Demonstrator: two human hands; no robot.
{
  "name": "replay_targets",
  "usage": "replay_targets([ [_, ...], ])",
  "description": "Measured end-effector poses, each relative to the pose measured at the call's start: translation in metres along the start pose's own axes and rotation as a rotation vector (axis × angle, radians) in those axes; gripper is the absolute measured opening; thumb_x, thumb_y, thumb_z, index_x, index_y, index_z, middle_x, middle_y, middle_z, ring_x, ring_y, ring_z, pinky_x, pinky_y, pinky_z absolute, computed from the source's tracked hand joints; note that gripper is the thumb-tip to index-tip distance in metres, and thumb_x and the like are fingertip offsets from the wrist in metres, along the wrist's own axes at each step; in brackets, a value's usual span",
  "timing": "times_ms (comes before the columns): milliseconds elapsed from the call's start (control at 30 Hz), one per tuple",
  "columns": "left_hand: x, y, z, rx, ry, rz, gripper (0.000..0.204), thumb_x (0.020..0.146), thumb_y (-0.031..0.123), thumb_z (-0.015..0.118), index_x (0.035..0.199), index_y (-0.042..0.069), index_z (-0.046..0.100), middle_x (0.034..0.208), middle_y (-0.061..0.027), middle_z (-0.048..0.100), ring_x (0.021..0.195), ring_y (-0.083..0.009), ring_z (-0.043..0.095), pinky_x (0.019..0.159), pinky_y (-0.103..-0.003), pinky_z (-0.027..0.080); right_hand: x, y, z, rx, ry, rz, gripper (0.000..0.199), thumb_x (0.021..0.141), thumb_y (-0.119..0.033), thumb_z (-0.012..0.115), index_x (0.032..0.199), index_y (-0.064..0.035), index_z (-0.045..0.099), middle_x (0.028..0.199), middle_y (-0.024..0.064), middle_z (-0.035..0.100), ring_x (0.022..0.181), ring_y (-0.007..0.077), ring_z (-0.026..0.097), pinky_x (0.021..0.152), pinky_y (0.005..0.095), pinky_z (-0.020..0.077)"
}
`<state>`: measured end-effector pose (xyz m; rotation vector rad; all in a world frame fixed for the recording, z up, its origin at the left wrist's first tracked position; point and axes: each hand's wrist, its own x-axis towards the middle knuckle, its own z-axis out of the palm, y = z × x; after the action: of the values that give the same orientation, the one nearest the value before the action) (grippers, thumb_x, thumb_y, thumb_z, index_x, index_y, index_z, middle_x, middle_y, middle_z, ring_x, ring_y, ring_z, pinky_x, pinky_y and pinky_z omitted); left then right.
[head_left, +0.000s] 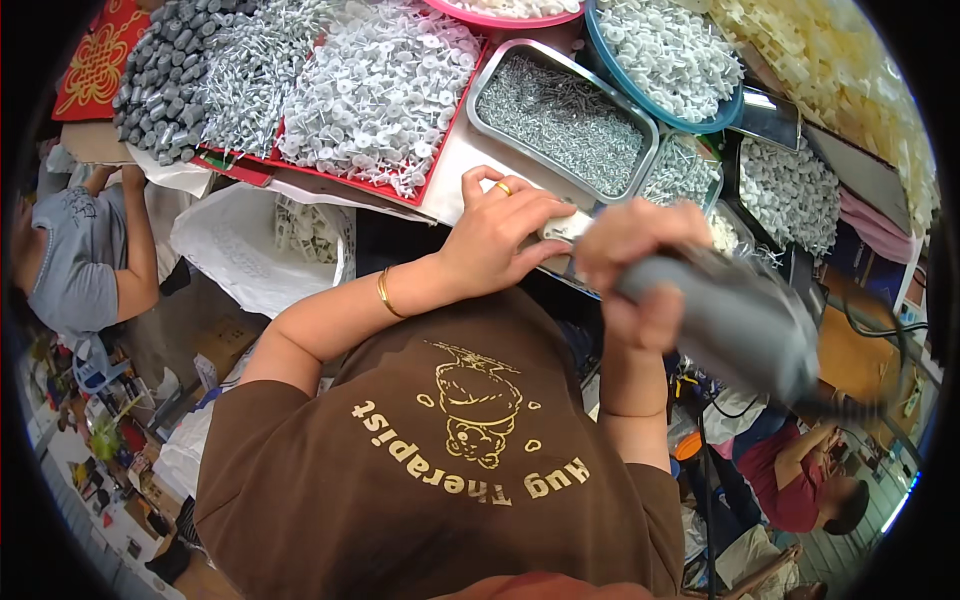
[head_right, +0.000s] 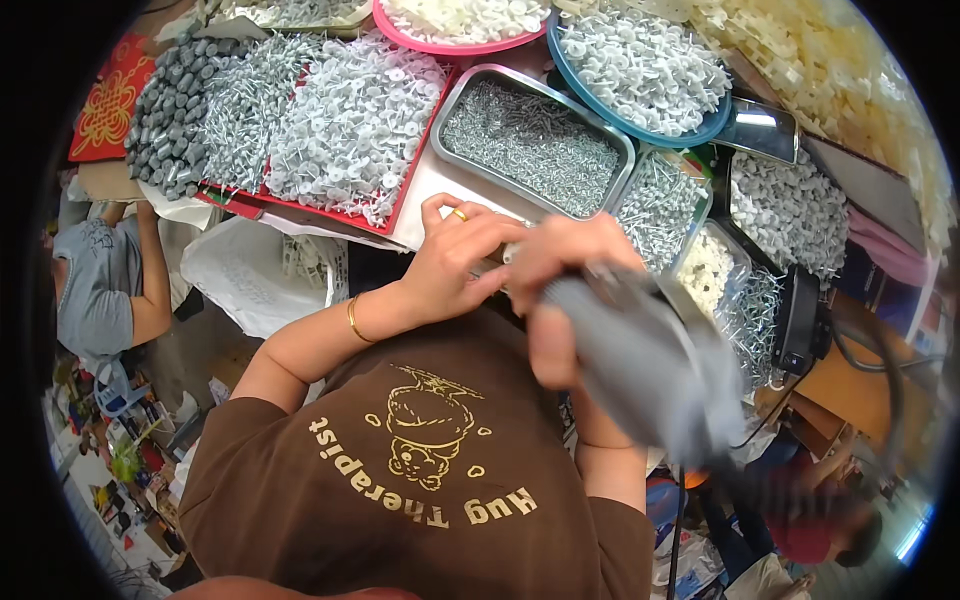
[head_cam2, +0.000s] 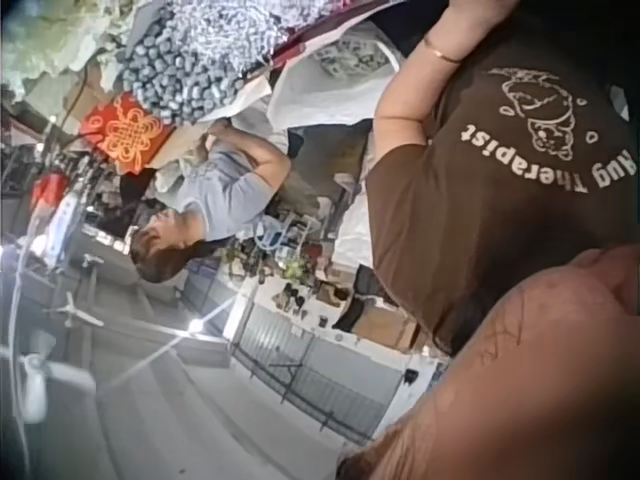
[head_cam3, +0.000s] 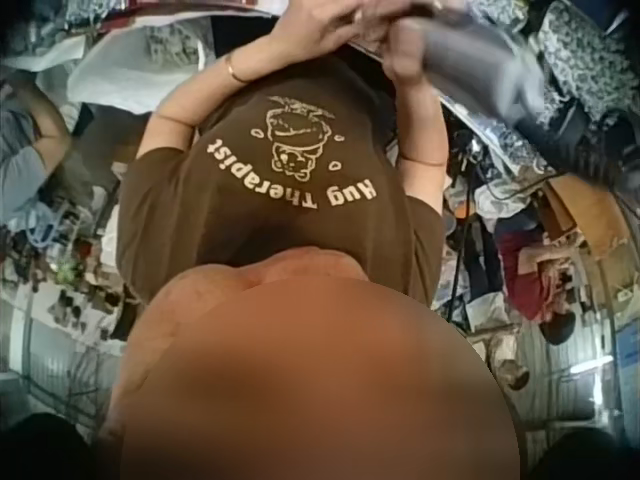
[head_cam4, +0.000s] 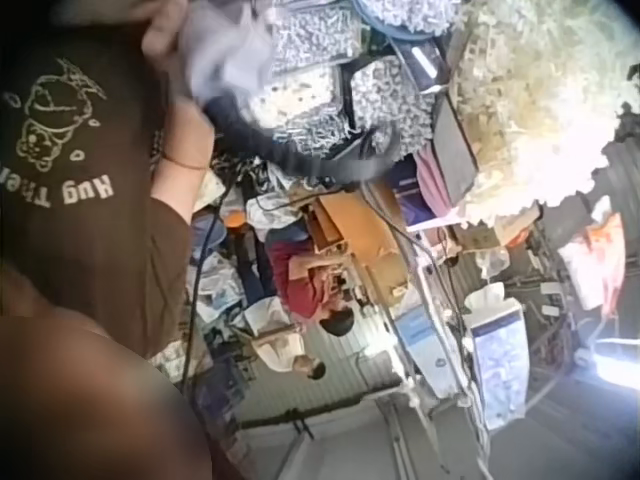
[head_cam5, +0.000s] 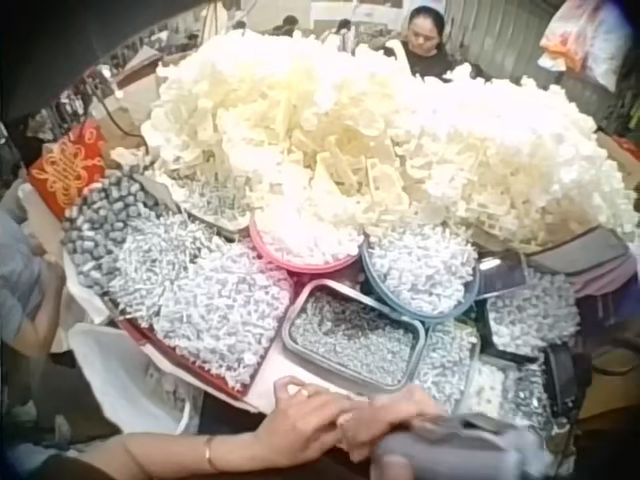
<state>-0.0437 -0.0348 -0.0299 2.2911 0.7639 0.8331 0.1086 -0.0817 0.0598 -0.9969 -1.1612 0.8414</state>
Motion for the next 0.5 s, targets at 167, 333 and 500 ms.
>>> replay_targets([
  [167, 0.003, 0.003, 0.002, -0.07, -0.013, -0.006, 0.036, 0.082, 0.022, 0.081, 0.114, 0.011, 0.07, 0.103, -0.0023, 0.072, 0.096, -0.0199, 0.064, 0.099, -0.042, 0.028, -0.007, 0.008, -0.024, 0.059, -0.01, 0.034, 0.045, 0.091, -0.047, 0.06, 0.086, -0.0046, 0.046, 0.058, 0.0041, 0.046, 0.047, 0.014, 0.045, 0.044, 0.0282, 0.0422],
  [333, 0.004, -0.004, 0.0, -0.005, -0.069, 0.088, 0.042, 0.079, 0.024, 0.081, 0.116, 0.01, 0.066, 0.102, -0.0046, 0.069, 0.1, -0.0257, 0.062, 0.097, -0.046, 0.034, -0.01, 0.015, -0.022, -0.127, -0.043, -0.028, 0.051, 0.09, -0.051, 0.067, 0.093, -0.0036, 0.048, 0.064, 0.0051, 0.05, 0.05, 0.0135, 0.049, 0.047, 0.0249, 0.0416],
  [500, 0.002, -0.011, 0.005, -0.095, -0.064, 0.121, 0.048, 0.071, 0.013, 0.083, 0.115, 0.004, 0.065, 0.103, -0.0082, 0.069, 0.102, -0.0296, 0.065, 0.093, -0.044, 0.049, 0.008, -0.009, -0.049, 0.03, 0.245, -0.149, 0.041, 0.097, -0.04, 0.061, 0.1, -0.0009, 0.05, 0.058, 0.0055, 0.05, 0.046, 0.017, 0.049, 0.048, 0.0294, 0.0453],
])
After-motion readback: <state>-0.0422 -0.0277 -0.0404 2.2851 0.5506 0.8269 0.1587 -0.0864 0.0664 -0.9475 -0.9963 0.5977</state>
